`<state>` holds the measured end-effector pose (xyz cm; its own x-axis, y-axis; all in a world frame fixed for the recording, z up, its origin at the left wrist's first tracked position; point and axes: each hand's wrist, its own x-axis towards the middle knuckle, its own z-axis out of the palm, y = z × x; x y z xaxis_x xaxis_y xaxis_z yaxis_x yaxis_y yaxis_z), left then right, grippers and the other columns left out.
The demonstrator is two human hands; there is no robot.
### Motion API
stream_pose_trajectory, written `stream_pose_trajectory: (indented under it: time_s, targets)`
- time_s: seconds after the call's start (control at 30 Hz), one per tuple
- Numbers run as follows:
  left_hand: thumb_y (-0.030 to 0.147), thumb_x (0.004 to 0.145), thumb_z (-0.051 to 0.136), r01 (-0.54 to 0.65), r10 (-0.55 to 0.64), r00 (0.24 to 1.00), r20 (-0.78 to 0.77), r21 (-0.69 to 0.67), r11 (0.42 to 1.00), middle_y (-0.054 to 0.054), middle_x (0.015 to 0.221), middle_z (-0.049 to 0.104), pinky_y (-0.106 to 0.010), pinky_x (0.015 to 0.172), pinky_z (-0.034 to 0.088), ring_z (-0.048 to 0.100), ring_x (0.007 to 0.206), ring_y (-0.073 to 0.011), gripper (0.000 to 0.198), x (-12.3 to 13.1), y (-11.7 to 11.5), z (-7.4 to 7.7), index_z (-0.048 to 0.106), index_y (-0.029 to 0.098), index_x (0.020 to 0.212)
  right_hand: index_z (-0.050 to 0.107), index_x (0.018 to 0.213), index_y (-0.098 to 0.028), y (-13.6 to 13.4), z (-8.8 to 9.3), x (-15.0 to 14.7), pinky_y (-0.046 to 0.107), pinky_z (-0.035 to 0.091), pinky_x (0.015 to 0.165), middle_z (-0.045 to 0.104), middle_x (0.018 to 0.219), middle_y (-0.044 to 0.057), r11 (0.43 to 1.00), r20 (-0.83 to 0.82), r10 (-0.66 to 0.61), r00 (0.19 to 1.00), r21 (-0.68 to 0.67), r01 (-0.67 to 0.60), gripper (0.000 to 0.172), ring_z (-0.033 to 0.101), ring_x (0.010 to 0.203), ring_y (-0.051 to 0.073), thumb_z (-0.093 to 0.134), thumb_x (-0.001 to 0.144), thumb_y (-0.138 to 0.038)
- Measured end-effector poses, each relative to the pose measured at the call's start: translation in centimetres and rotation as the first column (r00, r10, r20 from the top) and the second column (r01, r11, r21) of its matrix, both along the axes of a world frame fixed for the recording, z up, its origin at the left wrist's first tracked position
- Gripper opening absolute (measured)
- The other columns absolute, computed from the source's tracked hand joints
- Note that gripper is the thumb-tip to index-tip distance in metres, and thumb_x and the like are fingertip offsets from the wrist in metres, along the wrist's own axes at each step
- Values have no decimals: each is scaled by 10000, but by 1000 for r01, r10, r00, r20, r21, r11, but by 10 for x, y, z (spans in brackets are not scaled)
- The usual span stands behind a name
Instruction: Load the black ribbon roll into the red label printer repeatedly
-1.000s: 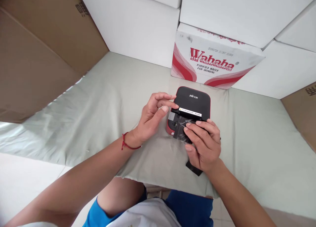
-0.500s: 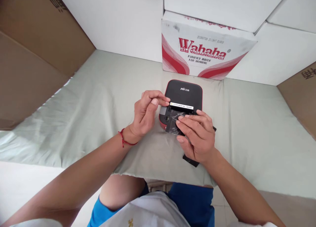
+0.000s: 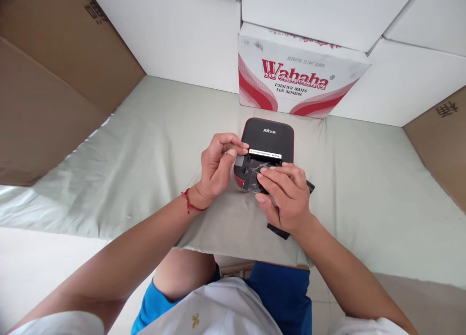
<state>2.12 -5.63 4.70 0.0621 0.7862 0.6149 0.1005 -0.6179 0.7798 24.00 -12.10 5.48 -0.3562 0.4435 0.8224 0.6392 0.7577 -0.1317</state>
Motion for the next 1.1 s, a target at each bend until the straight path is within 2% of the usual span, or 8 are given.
stream_pose_trajectory:
  time_s: [0.37, 0.47, 0.53, 0.6, 0.67, 0.8, 0.93, 1.1]
  targets:
    - [669, 1156, 619, 141, -99, 968, 229, -176, 974, 43, 842, 709, -396, 965, 651, 819, 916, -201, 408, 0, 31, 2, 601, 297, 1323, 791, 1507, -318, -1, 0, 4, 583, 604, 1194, 915, 1274, 70, 999, 66, -40, 997, -12, 41, 391, 827, 1147, 295, 618, 1157, -342]
    - [721, 1108, 670, 163, -118, 969, 216, -204, 965, -6, 1005, 788, -434, 1063, 653, 842, 1121, -241, 510, -10, 39, -6, 556, 324, 1407, 796, 1466, -277, -1, 2, 3, 565, 597, 1207, 919, 1280, 78, 1000, 78, -28, 997, -4, 29, 350, 829, 1159, 286, 616, 1171, -331]
    - [754, 1047, 735, 137, -101, 975, 197, -178, 974, -79, 1362, 813, -466, 1184, 626, 778, 1407, -280, 633, -15, 43, -16, 535, 351, 1493, 800, 1462, -260, -1, 3, 2, 567, 589, 1211, 922, 1283, 84, 1000, 68, -24, 997, -4, 24, 349, 825, 1162, 282, 608, 1179, -327]
    - [726, 987, 801, 165, -132, 975, 177, -186, 968, -105, 1706, 674, -507, 1295, 575, 615, 1677, -323, 772, -17, 45, -27, 503, 387, 1613, 808, 1462, -265, -3, 4, 2, 571, 603, 1165, 929, 1269, 79, 1000, 49, -18, 999, 10, 18, 358, 819, 1144, 284, 588, 1185, -326]
    - [658, 942, 826, 241, -202, 962, 182, -231, 942, -84, 1851, 561, -539, 1370, 534, 508, 1782, -341, 871, -17, 46, -37, 465, 418, 1697, 830, 1427, -284, -6, 6, 4, 542, 625, 1039, 937, 1244, 60, 999, 55, -22, 998, 34, 20, 356, 805, 1084, 282, 568, 1191, -337]
    - [499, 932, 774, 371, -323, 925, 198, -297, 880, -36, 1935, 467, -572, 1446, 494, 458, 1820, -324, 926, -17, 45, -51, 400, 455, 1777, 890, 1285, -322, -13, 9, 7, 465, 552, 807, 942, 1232, -6, 997, 104, -60, 993, 57, 55, 332, 736, 885, 225, 578, 1195, -390]
    - [397, 879, 775, 416, -337, 902, 270, -335, 845, -14, 1959, 431, -620, 1483, 444, 407, 1849, -335, 1005, -16, 44, -55, 374, 481, 1796, 871, 1286, -222, -15, 11, 7, 457, 503, 746, 941, 1228, 58, 999, 89, 8, 996, 41, -12, 310, 687, 808, 210, 592, 1180, -304]
    - [441, 822, 806, 552, -381, 814, 437, -383, 741, 65, 2009, 292, -614, 1589, 169, 104, 1946, -348, 1181, -10, 41, -49, 230, 542, 1848, 827, 1262, -176, -18, 17, 6, 438, 496, 740, 931, 1214, 118, 1000, 107, 18, 994, -18, -16, 234, 703, 819, 228, 661, 1097, -175]
